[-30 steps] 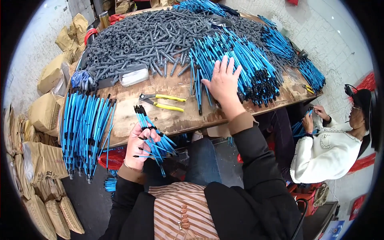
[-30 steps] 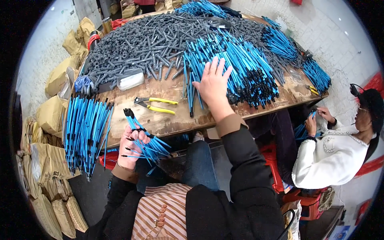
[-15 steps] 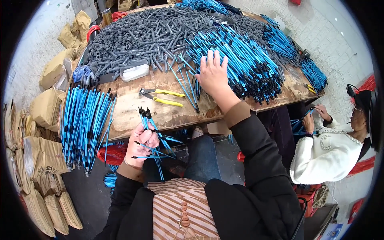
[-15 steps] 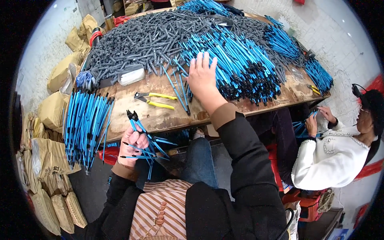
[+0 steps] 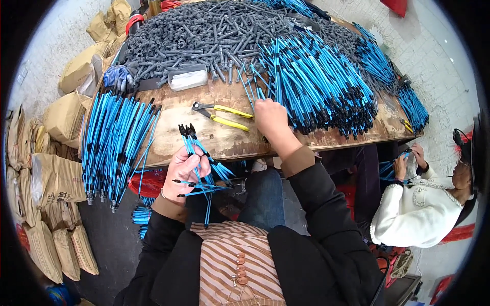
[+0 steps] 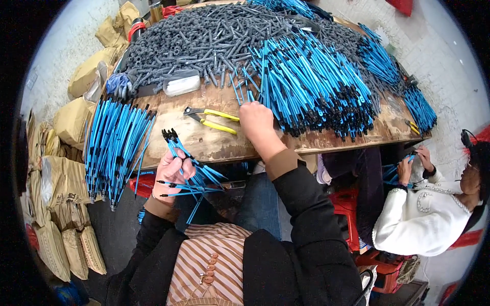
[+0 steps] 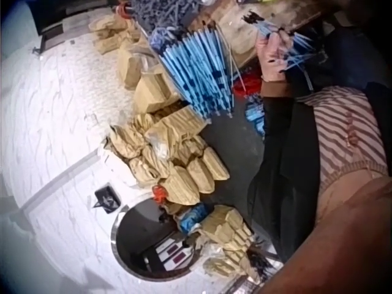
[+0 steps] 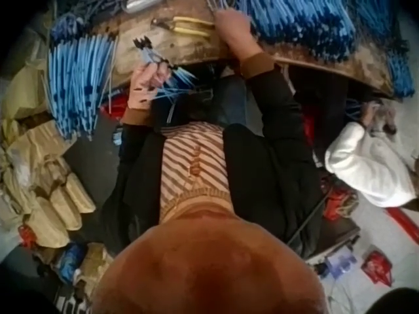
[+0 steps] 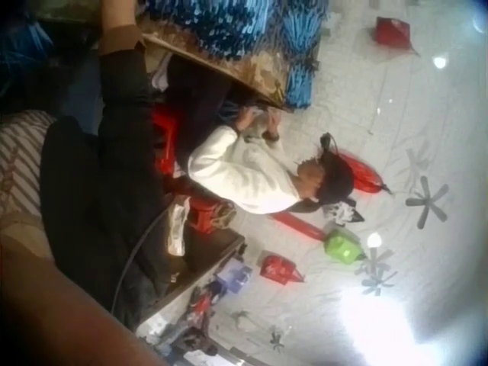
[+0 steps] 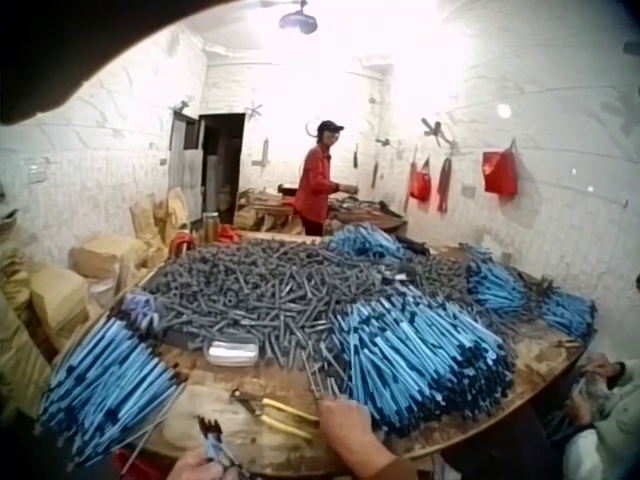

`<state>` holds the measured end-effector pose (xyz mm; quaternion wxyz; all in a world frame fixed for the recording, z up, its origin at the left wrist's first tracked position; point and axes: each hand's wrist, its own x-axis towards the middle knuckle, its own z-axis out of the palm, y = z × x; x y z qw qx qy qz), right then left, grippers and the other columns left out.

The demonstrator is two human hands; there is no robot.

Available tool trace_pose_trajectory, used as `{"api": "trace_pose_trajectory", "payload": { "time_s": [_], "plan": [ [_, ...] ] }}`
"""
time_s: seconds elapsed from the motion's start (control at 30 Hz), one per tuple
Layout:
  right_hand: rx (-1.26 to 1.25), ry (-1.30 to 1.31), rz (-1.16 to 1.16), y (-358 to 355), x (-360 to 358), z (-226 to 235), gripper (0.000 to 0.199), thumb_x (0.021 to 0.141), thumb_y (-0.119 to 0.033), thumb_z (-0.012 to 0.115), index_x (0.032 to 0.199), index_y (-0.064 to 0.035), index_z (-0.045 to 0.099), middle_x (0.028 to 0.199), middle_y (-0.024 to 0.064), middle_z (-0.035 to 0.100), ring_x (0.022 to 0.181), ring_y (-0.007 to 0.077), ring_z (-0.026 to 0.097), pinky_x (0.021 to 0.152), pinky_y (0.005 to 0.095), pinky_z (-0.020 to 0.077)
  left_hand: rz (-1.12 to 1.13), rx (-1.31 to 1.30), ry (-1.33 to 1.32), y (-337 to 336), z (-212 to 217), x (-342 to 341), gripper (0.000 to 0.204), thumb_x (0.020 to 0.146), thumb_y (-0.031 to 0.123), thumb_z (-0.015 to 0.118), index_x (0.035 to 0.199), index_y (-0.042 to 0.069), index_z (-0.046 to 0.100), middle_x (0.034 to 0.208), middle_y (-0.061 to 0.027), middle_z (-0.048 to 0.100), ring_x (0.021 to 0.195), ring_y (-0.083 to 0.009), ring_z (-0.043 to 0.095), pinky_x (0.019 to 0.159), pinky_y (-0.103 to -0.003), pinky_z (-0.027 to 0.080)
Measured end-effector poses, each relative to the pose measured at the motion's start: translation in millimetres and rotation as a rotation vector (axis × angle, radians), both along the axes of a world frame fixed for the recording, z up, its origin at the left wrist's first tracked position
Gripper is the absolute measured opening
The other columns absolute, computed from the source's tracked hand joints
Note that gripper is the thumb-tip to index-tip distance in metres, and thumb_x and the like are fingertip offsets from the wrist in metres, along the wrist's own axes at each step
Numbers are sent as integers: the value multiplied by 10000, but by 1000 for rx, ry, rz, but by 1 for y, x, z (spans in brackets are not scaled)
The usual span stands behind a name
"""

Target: Assembling blue rod-like components into a circular base and securing them using pliers.

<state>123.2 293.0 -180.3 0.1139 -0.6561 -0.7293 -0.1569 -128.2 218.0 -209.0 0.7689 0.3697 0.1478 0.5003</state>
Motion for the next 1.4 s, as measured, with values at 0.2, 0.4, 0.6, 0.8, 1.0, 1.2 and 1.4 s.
{"api": "trace_pose_trajectory", "payload": {
  "time_s": [0.2, 0.4, 0.6, 0.8, 1.0, 1.2, 1.4],
  "plan": [
    [100, 35, 28, 14, -6, -7, 78, 766, -126, 551, 730, -57, 563, 686, 106, 594, 541, 310, 594, 486, 407, 477, 213, -60, 76, -7, 13, 6, 181, 853, 94, 600, 1022, 35, 575, 845, -150, 651, 703, -227, 616, 679, -305, 501],
    [596, 113, -59, 21, -5, 44, 111, 790, -198, 607, 762, -91, 592, 676, 44, 569, 606, 248, 577, 521, 350, 472, -96, -23, -212, 4, -9, -20, 160, 877, 109, 573, 1022, 43, 555, 843, -157, 642, 769, -273, 632, 757, -360, 493],
    [529, 261, -195, 23, 19, 55, 153, 807, -234, 586, 766, -88, 600, 753, 75, 636, 610, 267, 591, 533, 370, 480, 140, -128, 35, -6, 7, -16, 169, 868, 86, 579, 1031, 42, 579, 845, -138, 654, 795, -268, 648, 824, -389, 511],
    [83, 33, -425, 32, 21, 29, 221, 809, -271, 561, 770, -56, 596, 758, 114, 653, 620, 293, 615, 539, 388, 490, 94, -67, -82, -2, 2, -18, 176, 877, 98, 574, 1044, 45, 579, 818, -115, 649, 752, -227, 645, 754, -347, 523],
    [316, 54, -338, 22, 16, 56, 233, 836, -250, 535, 813, -23, 575, 742, 123, 652, 643, 292, 635, 554, 378, 504, 144, -82, -40, -4, 2, -29, 181, 884, 104, 569, 1056, 48, 575, 815, -103, 646, 739, -208, 642, 713, -317, 529],
    [424, 523, -2, -21, 14, 85, 147, 897, -152, 491, 864, -18, 540, 727, 102, 644, 634, 250, 631, 555, 330, 500, 174, -186, -66, 0, 7, -31, 182, 888, 121, 572, 1055, 49, 574, 829, -98, 643, 721, -209, 635, 705, -305, 526],
    [331, 936, 378, -26, 10, 75, 96, 924, -85, 466, 894, -20, 530, 718, 76, 636, 604, 199, 609, 550, 287, 479, 169, -218, -169, 10, -5, -27, 177, 885, 129, 580, 1042, 46, 577, 843, -99, 642, 707, -208, 633, 689, -301, 527]
  ]
}}
